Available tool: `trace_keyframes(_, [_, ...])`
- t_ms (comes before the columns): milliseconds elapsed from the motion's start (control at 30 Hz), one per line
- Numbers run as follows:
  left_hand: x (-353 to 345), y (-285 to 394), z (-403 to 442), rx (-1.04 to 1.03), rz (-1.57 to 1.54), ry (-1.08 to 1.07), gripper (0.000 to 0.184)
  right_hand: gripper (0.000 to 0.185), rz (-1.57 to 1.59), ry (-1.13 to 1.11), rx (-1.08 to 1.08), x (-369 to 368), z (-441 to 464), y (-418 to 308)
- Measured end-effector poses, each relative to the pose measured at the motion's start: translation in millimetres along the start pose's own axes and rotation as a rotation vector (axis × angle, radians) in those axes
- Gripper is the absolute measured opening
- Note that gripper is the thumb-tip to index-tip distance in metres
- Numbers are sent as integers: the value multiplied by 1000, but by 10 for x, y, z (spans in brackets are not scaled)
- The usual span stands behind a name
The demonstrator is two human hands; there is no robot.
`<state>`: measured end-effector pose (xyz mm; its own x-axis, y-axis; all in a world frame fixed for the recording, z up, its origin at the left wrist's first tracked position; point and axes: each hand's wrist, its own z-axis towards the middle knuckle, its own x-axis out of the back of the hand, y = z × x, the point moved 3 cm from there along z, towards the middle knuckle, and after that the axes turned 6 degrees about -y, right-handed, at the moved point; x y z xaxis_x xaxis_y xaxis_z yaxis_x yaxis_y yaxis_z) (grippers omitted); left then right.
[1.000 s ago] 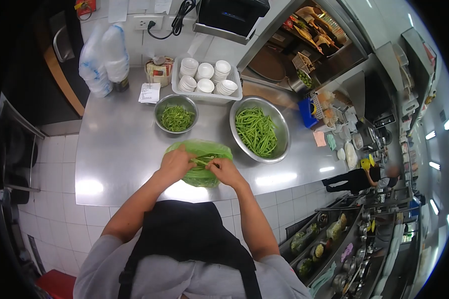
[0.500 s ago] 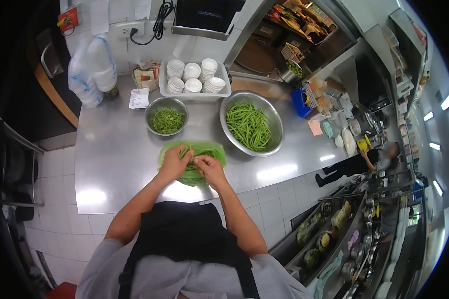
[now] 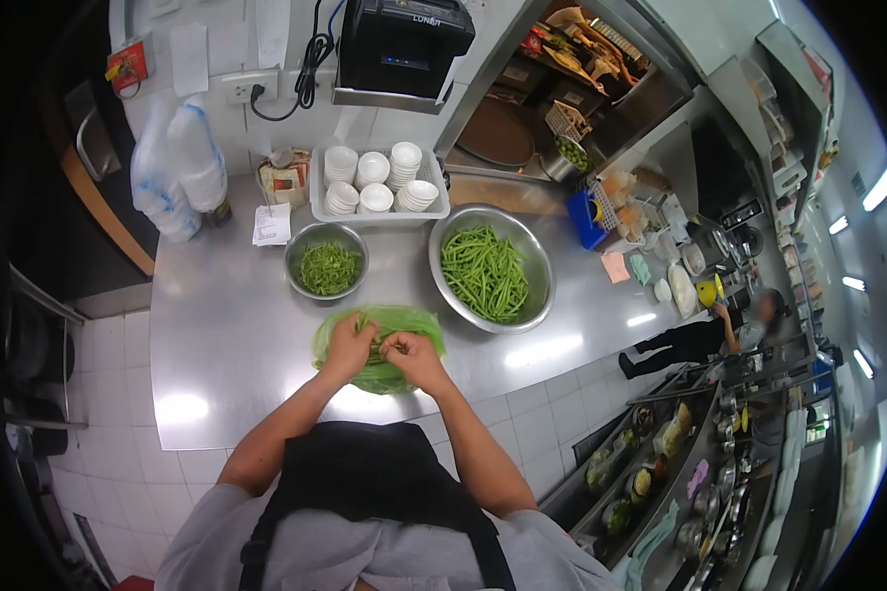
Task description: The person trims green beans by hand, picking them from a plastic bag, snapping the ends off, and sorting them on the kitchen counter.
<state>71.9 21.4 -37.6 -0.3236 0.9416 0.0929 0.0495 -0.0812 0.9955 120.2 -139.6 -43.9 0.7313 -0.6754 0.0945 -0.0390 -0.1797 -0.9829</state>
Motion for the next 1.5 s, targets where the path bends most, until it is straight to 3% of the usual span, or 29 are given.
trace_keyframes(100, [47,-70,114,74,-124,-66,24,12,-63,10,-121,122,22,-74])
trace_keyframes(167, [55,-48,156,127,-165,-163,24,15,-312,78,-107,199,47,-133])
trace_keyframes(267, [-53,-109,147,-71,238,-348,25,17,-630,125,-77,302,112,-118])
trace_keyframes(433, [-63,36,60,-55,731,-474,32,16,-808,-1,-141,375,140,-213])
trace_keyframes(500, [-56,-89,76,-45,757,-497,28,16,-852,-10,-151,418,154,-96])
trace_keyframes(733, [-52,-143,162,-12,805,-521,20,15,-804,-38,-129,404,152,-91])
trace_keyframes(1033, [-47,-167,182,47,832,-620,24,19,-658,-137,-188,326,117,-71])
trace_keyframes(1233, [-41,-268,212,56,834,-603,26,17,-874,-93,-98,229,72,-103])
trace_keyframes(1333, [6,-69,155,-37,745,-525,23,14,-925,-84,-128,229,130,-21])
trace_keyframes(1500, [-63,138,125,-122,708,-538,26,14,-732,25,3,296,65,-96])
